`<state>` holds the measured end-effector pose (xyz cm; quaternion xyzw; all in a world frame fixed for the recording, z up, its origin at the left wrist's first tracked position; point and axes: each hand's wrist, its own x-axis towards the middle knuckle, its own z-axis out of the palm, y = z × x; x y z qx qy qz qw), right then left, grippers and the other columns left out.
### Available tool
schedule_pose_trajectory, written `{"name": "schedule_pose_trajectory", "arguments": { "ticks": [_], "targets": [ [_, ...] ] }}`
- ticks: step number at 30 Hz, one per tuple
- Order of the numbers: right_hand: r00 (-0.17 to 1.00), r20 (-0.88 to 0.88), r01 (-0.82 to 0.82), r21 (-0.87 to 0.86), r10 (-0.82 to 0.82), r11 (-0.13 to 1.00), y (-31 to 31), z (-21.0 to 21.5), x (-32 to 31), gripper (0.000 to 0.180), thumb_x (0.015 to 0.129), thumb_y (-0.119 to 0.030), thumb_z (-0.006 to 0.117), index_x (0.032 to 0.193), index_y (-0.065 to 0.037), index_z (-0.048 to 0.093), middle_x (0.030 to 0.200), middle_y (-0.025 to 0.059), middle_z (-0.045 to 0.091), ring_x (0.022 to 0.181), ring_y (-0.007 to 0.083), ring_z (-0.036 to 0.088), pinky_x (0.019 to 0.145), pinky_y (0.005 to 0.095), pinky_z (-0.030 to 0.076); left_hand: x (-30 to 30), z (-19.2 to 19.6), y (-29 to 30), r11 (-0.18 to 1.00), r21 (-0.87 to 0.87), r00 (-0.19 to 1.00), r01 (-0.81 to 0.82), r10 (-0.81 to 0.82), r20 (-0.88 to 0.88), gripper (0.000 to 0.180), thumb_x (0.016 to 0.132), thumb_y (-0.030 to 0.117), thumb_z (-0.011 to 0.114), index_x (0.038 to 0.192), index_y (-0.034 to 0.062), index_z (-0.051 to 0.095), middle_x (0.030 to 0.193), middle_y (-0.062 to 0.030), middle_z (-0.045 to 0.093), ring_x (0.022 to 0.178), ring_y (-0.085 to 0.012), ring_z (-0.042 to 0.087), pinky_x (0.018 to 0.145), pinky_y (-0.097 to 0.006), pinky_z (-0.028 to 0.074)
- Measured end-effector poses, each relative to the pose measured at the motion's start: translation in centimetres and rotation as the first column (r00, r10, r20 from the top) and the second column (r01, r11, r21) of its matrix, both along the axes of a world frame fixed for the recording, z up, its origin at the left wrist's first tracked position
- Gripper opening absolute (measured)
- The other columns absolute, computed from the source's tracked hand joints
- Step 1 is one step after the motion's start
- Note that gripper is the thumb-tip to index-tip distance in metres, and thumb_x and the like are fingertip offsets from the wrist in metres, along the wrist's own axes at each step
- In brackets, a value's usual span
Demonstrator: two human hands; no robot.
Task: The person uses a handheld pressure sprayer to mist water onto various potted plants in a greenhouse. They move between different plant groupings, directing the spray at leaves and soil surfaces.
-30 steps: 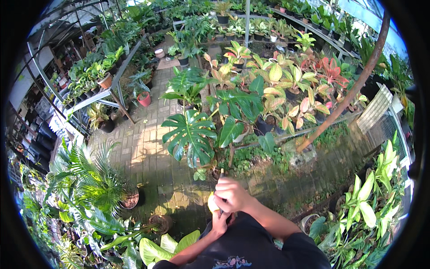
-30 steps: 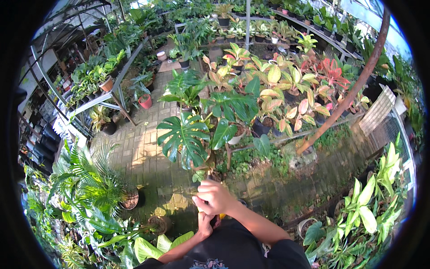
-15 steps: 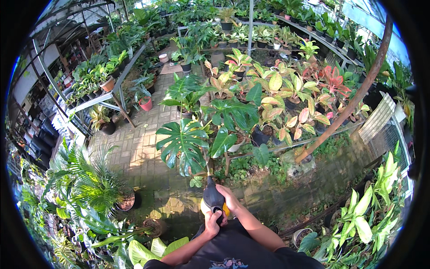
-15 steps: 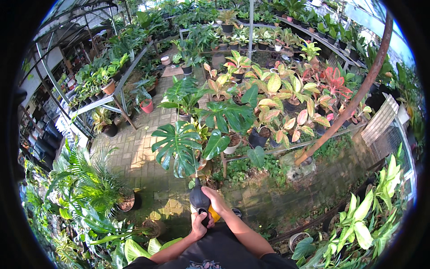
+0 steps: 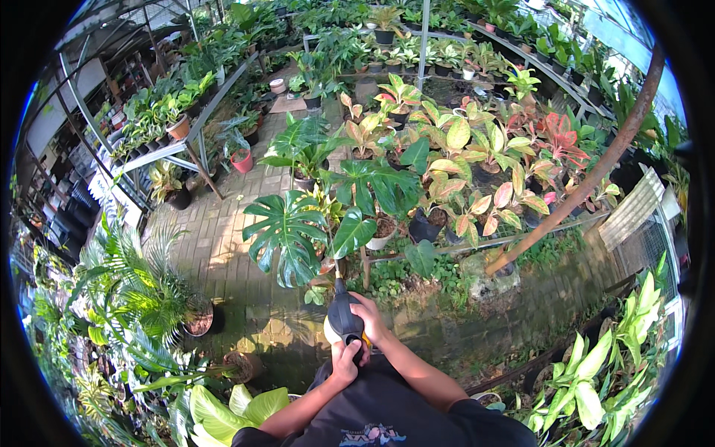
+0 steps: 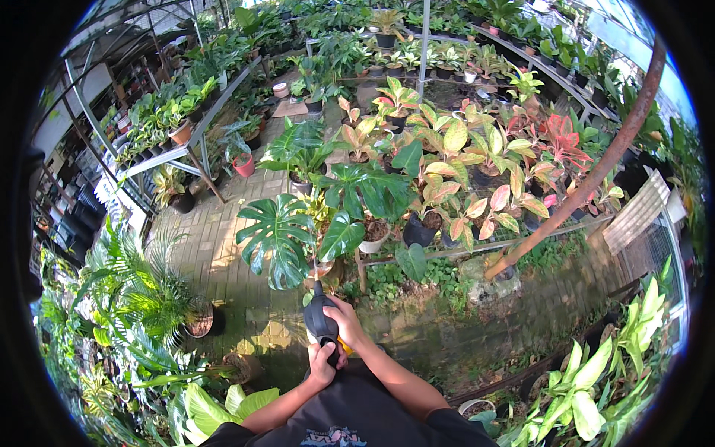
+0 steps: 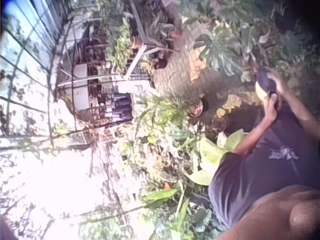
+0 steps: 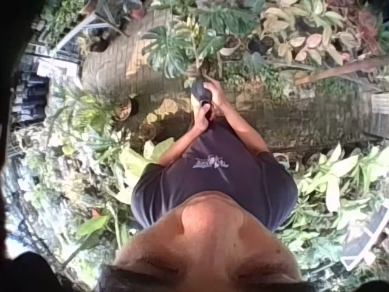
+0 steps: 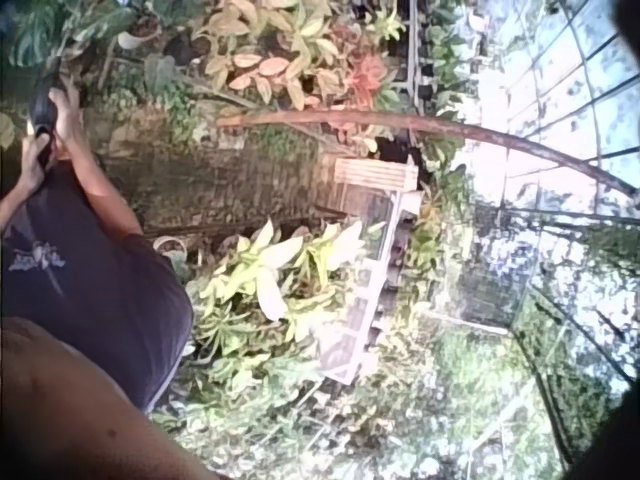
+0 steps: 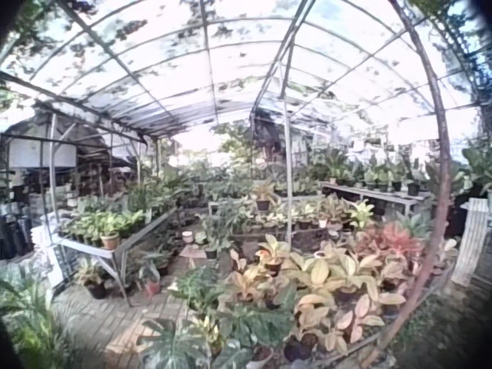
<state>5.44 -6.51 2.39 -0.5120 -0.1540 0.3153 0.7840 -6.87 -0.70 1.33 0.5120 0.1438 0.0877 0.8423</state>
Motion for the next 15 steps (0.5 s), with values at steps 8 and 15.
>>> {"name": "schedule_pose_trajectory", "arguments": {
  "ticks": [8,15],
  "targets": [
    [0.996,-0.025,-0.090,-0.052,0.088,0.995,-1.9,-0.9,1.8,0.037,0.089,-0.020,0.055,0.114,0.007,0.058,0.097,0.0051,0.064,0.086,0.0110,0.057,0.080,0.0260,0.046,1.5,-1.0,-3.4,0.986,-0.124,0.994,-0.110,0.106,-0.032,0.032,0.092,0.025,0.049,0.078,-0.0023,0.056,0.059,-0.0083,0.054,0.046,-0.0145,0.047,0.047,-0.027,0.039],
    [0.995,-0.047,-0.093,-0.065,0.090,0.994,-1.2,-2.0,3.2,0.031,0.089,-0.020,0.054,0.105,0.005,0.062,0.090,0.0029,0.063,0.080,0.0100,0.056,0.073,0.0245,0.045,2.5,-0.7,-3.3,0.975,-0.170,0.986,-0.142,0.125,-0.107,0.032,0.092,0.028,0.049,0.079,-0.0005,0.054,0.058,-0.0075,0.052,0.045,-0.0148,0.046,0.048,-0.028,0.040]
  ]
}}
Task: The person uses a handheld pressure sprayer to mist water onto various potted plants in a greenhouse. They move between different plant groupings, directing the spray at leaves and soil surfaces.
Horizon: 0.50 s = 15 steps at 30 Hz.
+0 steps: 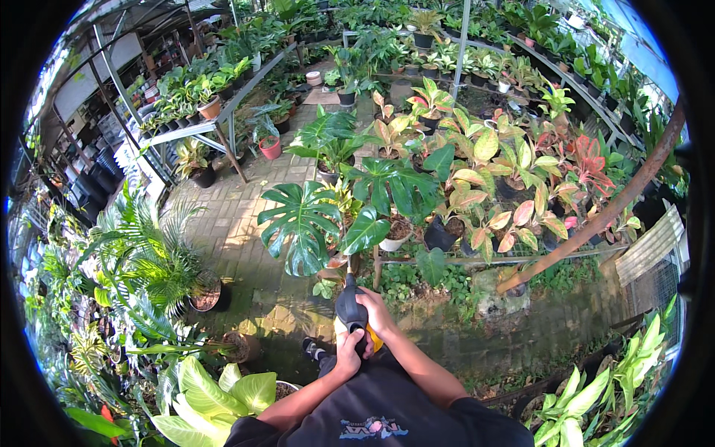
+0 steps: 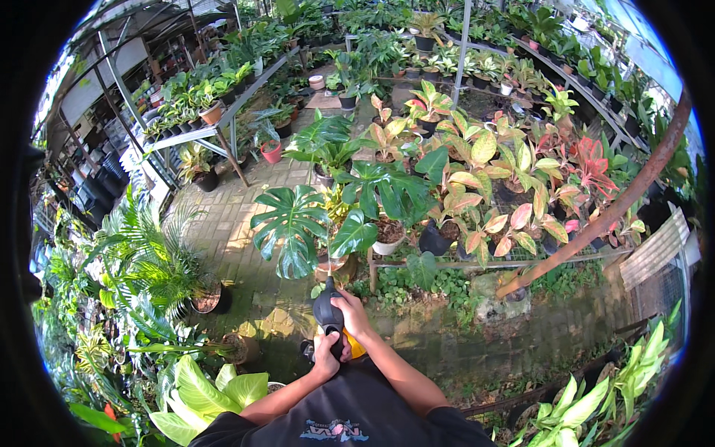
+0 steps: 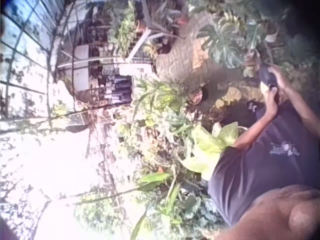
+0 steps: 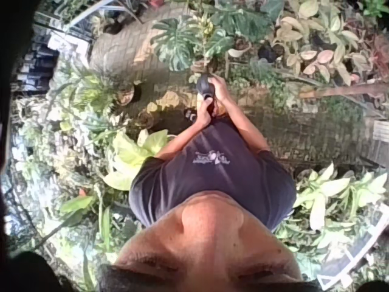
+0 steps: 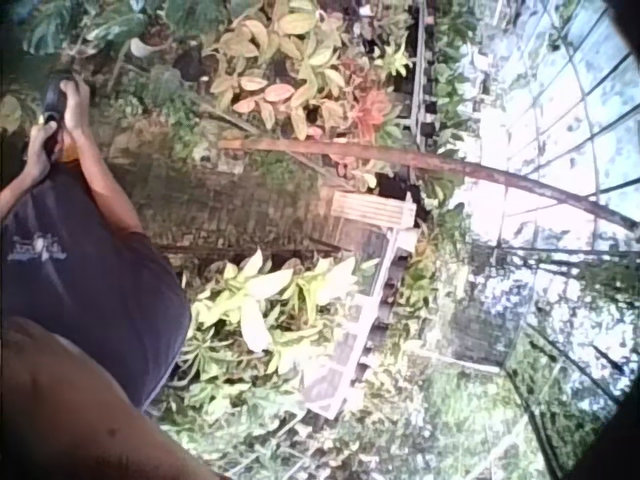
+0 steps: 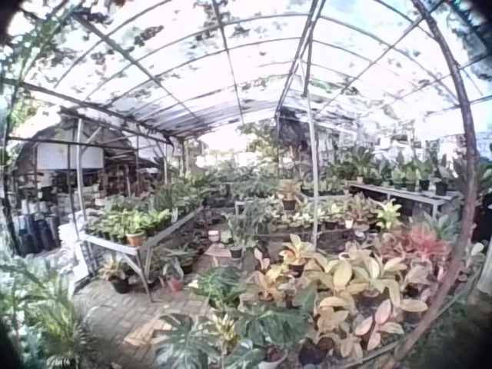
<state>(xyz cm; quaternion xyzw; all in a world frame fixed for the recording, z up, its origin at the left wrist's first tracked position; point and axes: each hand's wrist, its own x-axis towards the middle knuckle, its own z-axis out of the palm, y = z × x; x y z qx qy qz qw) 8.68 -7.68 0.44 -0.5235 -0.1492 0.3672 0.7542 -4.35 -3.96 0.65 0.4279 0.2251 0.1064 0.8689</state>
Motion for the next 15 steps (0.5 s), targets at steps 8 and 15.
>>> {"name": "schedule_pose_trajectory", "arguments": {
  "ticks": [8,15],
  "targets": [
    [1.000,-0.005,-0.013,-0.017,0.013,1.000,-0.3,-1.0,-0.5,0.030,0.089,-0.021,0.054,0.104,0.004,0.062,0.089,0.0024,0.063,0.079,0.0097,0.055,0.073,0.0243,0.045,-0.4,-0.5,-0.6,0.999,0.035,1.000,-0.024,0.024,-0.008,0.034,0.089,0.031,0.051,0.078,-0.0004,0.053,0.057,-0.0091,0.050,0.043,-0.0156,0.043,0.044,-0.028,0.037],
    [0.998,-0.042,0.049,-0.044,-0.051,0.998,-1.8,-2.2,-0.7,0.035,0.089,-0.019,0.049,0.112,0.004,0.061,0.100,0.0067,0.065,0.088,0.0140,0.059,0.082,0.0259,0.046,-0.5,-0.2,-1.0,0.998,0.044,0.998,0.054,-0.052,-0.045,0.032,0.092,0.027,0.048,0.076,0.0002,0.054,0.057,-0.0069,0.051,0.044,-0.0143,0.045,0.046,-0.028,0.039]
  ]
}}
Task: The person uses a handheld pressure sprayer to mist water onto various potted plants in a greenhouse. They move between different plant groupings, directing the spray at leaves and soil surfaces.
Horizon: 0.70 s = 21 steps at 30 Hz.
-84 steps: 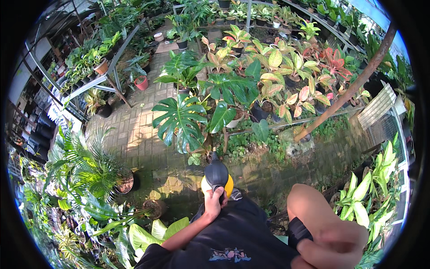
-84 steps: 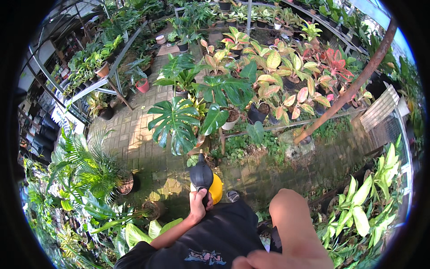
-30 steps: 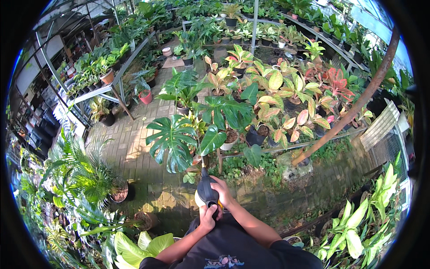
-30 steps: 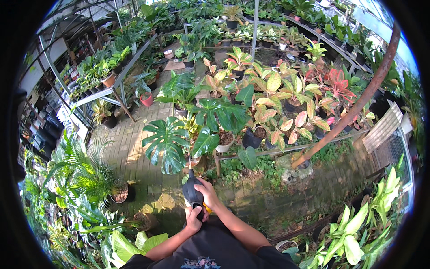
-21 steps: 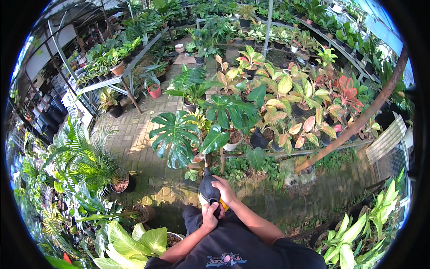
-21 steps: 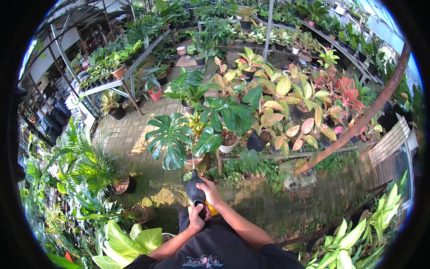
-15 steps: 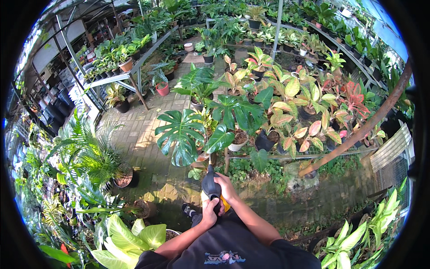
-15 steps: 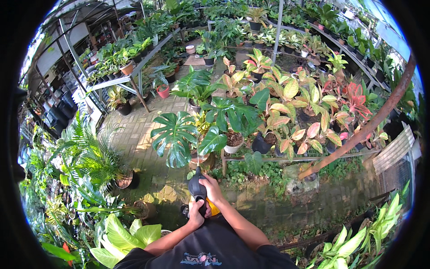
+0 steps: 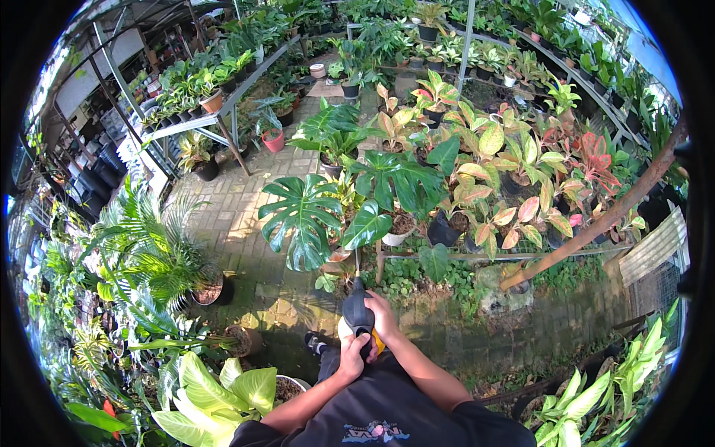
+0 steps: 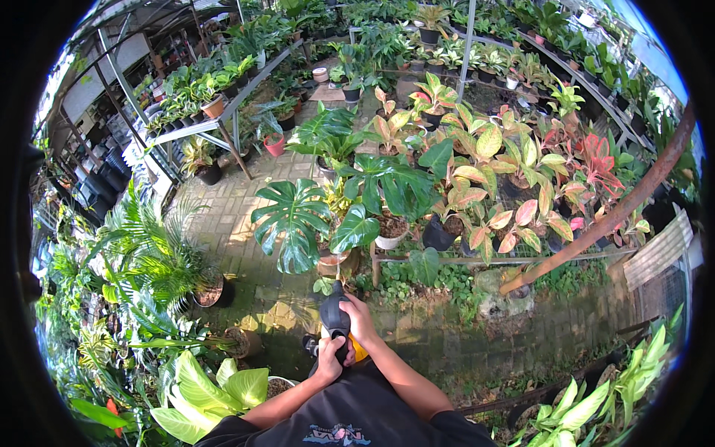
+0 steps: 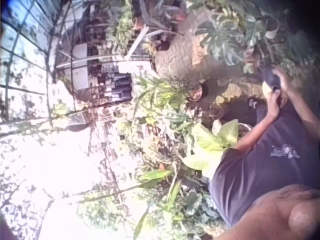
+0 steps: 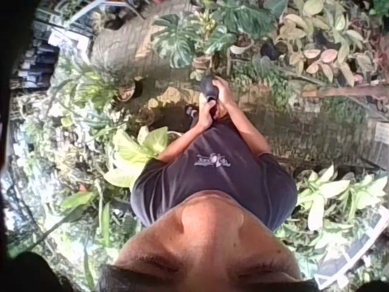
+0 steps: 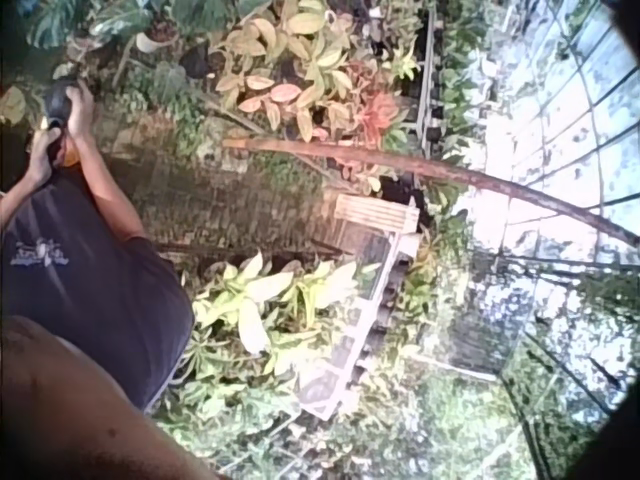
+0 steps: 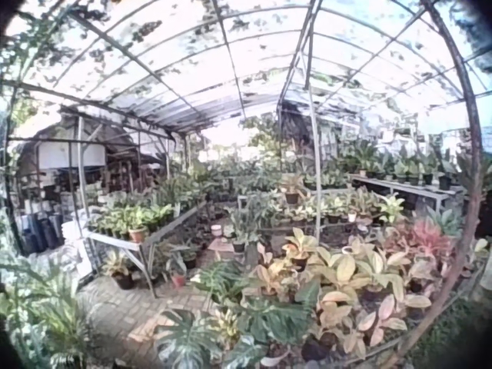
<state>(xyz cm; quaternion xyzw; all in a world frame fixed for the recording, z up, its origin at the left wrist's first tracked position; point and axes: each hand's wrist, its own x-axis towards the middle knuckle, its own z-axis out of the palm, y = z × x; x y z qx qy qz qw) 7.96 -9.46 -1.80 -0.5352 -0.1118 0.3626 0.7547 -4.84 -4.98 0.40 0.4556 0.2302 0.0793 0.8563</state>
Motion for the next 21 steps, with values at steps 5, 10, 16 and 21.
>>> {"name": "schedule_pose_trajectory", "arguments": {
  "ticks": [5,10,16,21],
  "targets": [
    [0.977,-0.128,0.175,0.036,-0.169,0.984,-0.7,-1.1,-0.2,0.035,0.088,-0.021,0.053,0.112,0.004,0.059,0.099,0.0066,0.065,0.089,0.0139,0.059,0.081,0.0256,0.046,0.6,0.1,-0.2,0.997,-0.028,0.995,0.069,-0.071,-0.064,0.031,0.095,0.026,0.047,0.077,0.0014,0.055,0.059,-0.0061,0.053,0.046,-0.0134,0.046,0.047,-0.027,0.039],
    [0.975,-0.144,0.179,0.063,-0.169,0.982,-1.7,-1.8,0.2,0.035,0.088,-0.020,0.056,0.112,0.005,0.060,0.096,0.0057,0.064,0.089,0.0129,0.059,0.081,0.0247,0.045,1.1,-0.1,-0.3,0.993,0.011,0.992,0.116,-0.115,-0.056,0.032,0.095,0.026,0.046,0.076,0.0018,0.054,0.058,-0.0063,0.053,0.046,-0.0141,0.047,0.047,-0.027,0.039],
    [0.981,-0.074,0.179,0.006,-0.178,0.984,-1.8,-2.8,1.1,0.031,0.088,-0.021,0.055,0.105,0.004,0.062,0.093,0.0051,0.064,0.085,0.0125,0.058,0.078,0.0259,0.045,1.7,-0.6,-0.4,0.993,-0.010,0.988,0.118,-0.119,-0.096,0.033,0.094,0.028,0.047,0.074,0.0019,0.054,0.057,-0.0061,0.052,0.045,-0.0147,0.047,0.047,-0.028,0.038],
    [0.990,-0.068,0.128,0.011,-0.127,0.992,-1.2,-3.4,1.3,0.028,0.089,-0.022,0.054,0.097,0.003,0.065,0.088,0.0046,0.065,0.081,0.0130,0.058,0.075,0.0274,0.045,1.9,-1.4,-0.3,0.994,-0.089,0.990,0.056,-0.067,-0.126,0.033,0.093,0.029,0.047,0.074,0.0023,0.053,0.057,-0.0063,0.050,0.045,-0.0155,0.045,0.046,-0.028,0.037]
  ]
}}
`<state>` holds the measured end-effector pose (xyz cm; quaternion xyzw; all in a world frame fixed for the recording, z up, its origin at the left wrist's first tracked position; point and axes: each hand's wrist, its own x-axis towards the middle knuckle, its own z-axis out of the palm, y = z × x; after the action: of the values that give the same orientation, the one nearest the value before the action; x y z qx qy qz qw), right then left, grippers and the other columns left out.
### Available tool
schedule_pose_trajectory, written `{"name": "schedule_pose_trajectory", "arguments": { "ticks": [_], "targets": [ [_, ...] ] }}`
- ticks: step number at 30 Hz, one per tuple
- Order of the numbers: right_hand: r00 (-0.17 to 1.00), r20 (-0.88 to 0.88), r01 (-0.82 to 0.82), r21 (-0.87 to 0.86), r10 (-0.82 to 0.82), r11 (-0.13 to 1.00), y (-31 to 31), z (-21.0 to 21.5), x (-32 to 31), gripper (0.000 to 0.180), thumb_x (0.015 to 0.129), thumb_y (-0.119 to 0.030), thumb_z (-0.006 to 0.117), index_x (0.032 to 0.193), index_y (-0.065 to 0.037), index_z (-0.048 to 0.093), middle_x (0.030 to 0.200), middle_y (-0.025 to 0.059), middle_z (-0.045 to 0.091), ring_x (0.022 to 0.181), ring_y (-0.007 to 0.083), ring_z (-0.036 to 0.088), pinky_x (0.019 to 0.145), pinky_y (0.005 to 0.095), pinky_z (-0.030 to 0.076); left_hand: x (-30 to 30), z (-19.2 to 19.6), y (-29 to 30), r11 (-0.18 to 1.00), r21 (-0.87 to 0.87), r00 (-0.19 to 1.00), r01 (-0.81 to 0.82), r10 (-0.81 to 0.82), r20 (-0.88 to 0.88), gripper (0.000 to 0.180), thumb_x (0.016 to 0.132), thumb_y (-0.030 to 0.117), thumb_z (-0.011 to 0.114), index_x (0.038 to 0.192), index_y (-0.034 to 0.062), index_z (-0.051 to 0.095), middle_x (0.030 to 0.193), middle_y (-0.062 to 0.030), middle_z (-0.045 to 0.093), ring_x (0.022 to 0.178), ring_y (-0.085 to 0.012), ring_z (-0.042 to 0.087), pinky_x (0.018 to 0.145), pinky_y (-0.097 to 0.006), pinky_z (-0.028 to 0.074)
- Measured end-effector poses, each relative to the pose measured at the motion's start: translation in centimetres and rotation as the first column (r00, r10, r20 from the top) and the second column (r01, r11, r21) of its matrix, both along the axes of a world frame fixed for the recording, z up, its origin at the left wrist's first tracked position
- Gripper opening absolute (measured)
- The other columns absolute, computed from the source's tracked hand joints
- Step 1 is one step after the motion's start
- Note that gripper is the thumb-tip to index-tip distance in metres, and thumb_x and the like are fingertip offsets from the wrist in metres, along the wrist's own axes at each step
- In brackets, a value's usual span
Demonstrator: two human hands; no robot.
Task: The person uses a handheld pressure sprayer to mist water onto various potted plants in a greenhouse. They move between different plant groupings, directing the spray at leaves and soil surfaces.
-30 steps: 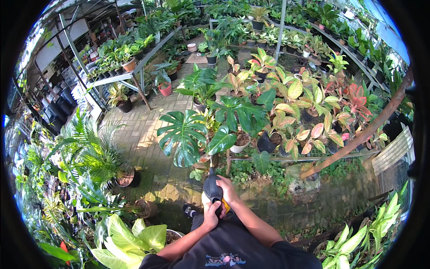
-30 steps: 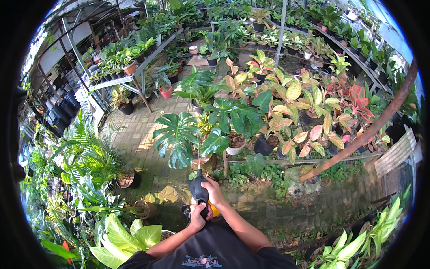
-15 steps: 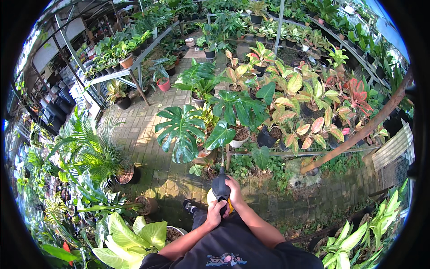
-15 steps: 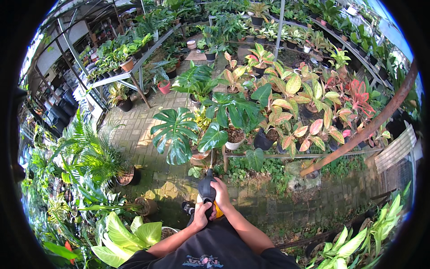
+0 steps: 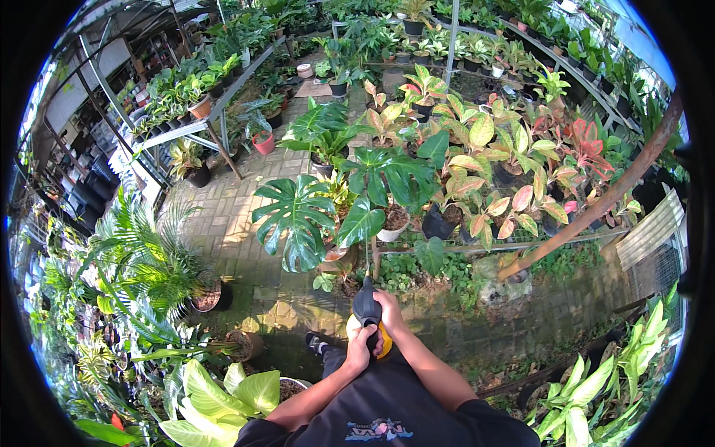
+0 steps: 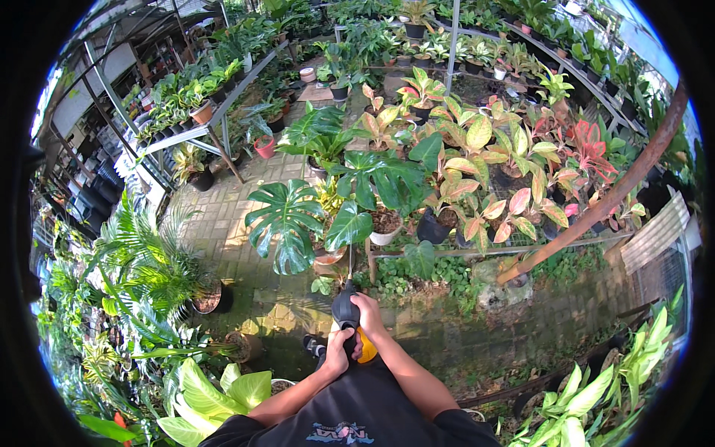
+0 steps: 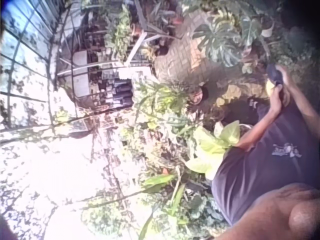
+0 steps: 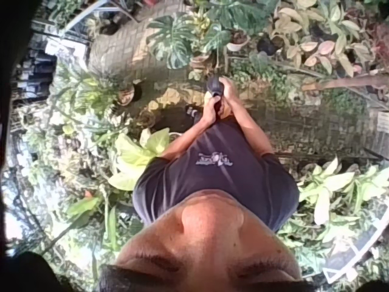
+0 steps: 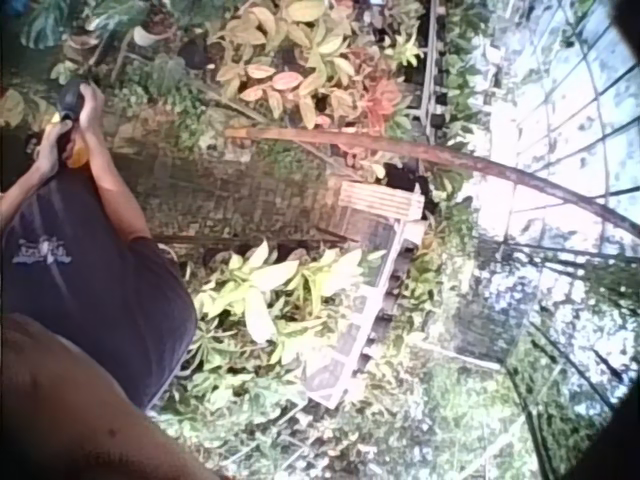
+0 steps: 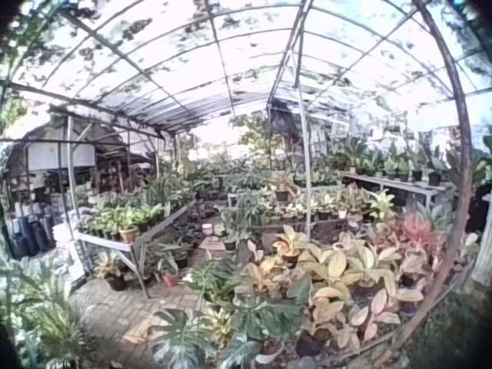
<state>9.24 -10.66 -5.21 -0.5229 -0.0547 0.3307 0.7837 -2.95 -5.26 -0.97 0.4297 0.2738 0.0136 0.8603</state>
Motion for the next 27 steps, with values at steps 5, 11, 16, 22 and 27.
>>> {"name": "schedule_pose_trajectory", "arguments": {
  "ticks": [5,11,16,22,27],
  "targets": [
    [1.000,0.018,0.023,-0.045,-0.022,0.999,0.5,-0.3,-0.5,0.027,0.090,-0.023,0.054,0.088,0.002,0.064,0.083,0.0034,0.064,0.077,0.0121,0.057,0.072,0.0271,0.044,-0.3,-0.5,0.0,0.999,-0.010,0.999,-0.034,0.035,0.015,0.032,0.092,0.029,0.049,0.075,0.0025,0.053,0.058,-0.0064,0.050,0.044,-0.0160,0.045,0.045,-0.028,0.037],
    [1.000,0.000,0.001,-0.049,-0.001,0.999,0.7,-0.7,-0.9,0.026,0.090,-0.023,0.054,0.085,0.002,0.063,0.080,0.0026,0.063,0.075,0.0111,0.056,0.071,0.0270,0.044,-0.8,-0.2,0.0,0.998,-0.019,0.998,-0.055,0.055,-0.005,0.032,0.092,0.030,0.049,0.076,0.0025,0.053,0.058,-0.0062,0.050,0.044,-0.0160,0.045,0.045,-0.028,0.037],
    [1.000,-0.010,-0.009,-0.037,0.009,0.999,1.4,-1.2,-1.4,0.026,0.091,-0.022,0.054,0.084,0.001,0.063,0.080,0.0023,0.062,0.074,0.0106,0.055,0.070,0.0269,0.043,-1.3,-0.1,0.1,0.995,-0.015,0.995,-0.096,0.096,-0.014,0.032,0.091,0.030,0.050,0.077,0.0021,0.053,0.057,-0.0066,0.050,0.043,-0.0158,0.044,0.045,-0.028,0.037],
    [0.996,0.033,-0.084,-0.019,0.085,0.996,3.5,-1.9,-2.2,0.027,0.092,-0.025,0.053,0.081,-0.002,0.063,0.078,0.0011,0.063,0.070,0.0106,0.056,0.065,0.0273,0.044,-2.2,0.0,0.3,0.977,-0.017,0.977,-0.212,0.212,-0.003,0.032,0.091,0.031,0.051,0.078,0.0012,0.052,0.056,-0.0074,0.049,0.042,-0.0158,0.043,0.043,-0.028,0.035],
    [0.981,0.062,-0.180,-0.052,0.183,0.982,4.4,-2.3,-2.7,0.029,0.092,-0.026,0.052,0.082,-0.002,0.063,0.078,0.0006,0.062,0.068,0.0107,0.055,0.064,0.0272,0.044,-2.9,0.2,0.4,0.956,-0.021,0.957,-0.291,0.291,0.008,0.032,0.091,0.031,0.052,0.078,0.0018,0.052,0.056,-0.0074,0.049,0.042,-0.0159,0.042,0.043,-0.028,0.035]
  ]
}}
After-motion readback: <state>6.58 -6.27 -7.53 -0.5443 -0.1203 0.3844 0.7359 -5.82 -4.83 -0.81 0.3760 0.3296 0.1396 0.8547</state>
